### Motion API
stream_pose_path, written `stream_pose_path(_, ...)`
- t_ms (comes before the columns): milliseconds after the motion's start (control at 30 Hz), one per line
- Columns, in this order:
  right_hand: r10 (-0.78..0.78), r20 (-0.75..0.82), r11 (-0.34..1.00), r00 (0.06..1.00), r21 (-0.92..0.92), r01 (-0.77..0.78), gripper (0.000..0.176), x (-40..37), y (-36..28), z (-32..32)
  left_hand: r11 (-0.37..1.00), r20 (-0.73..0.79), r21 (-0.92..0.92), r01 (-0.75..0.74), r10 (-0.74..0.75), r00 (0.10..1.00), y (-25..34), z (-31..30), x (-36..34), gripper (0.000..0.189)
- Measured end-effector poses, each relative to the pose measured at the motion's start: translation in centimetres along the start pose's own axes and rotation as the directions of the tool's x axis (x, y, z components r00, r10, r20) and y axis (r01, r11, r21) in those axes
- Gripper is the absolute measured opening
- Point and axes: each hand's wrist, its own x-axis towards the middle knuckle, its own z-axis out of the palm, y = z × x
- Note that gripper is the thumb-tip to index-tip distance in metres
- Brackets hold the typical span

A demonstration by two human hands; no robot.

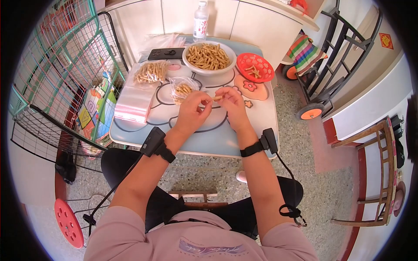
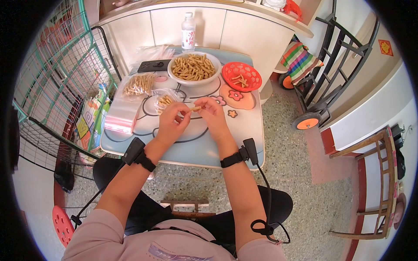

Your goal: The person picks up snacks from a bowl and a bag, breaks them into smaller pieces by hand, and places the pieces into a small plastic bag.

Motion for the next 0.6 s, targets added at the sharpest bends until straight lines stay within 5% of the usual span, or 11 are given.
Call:
stream_pose_path(433, 0.012, -0.004, 1.0, 1.0, 0.005, -0.012, 0.017, 0.1, 1.2, -0.6, 0.987, -0.01, 0.07, -0.144, 0.145, 0.989, -0.5, -0.4, -0.2, 0.017)
stream_pose_path(533, 0.038, -0.021, 0.999, 0.999, -0.011, -0.038, 0.019, 0.2, 0.5, -0.3, 0.963, -0.096, 0.199, -0.181, 0.203, 0.974, 0.5, -1.8, 0.4, 0.017)
stream_pose_path(600, 0.047, 0.005, 0.998, 0.999, -0.035, -0.047, 0.022, 0.2, 0.6, -0.4, 0.966, -0.218, 0.248, -0.071, 0.127, 0.968, 0.6, -3.2, 0.3, 0.017)
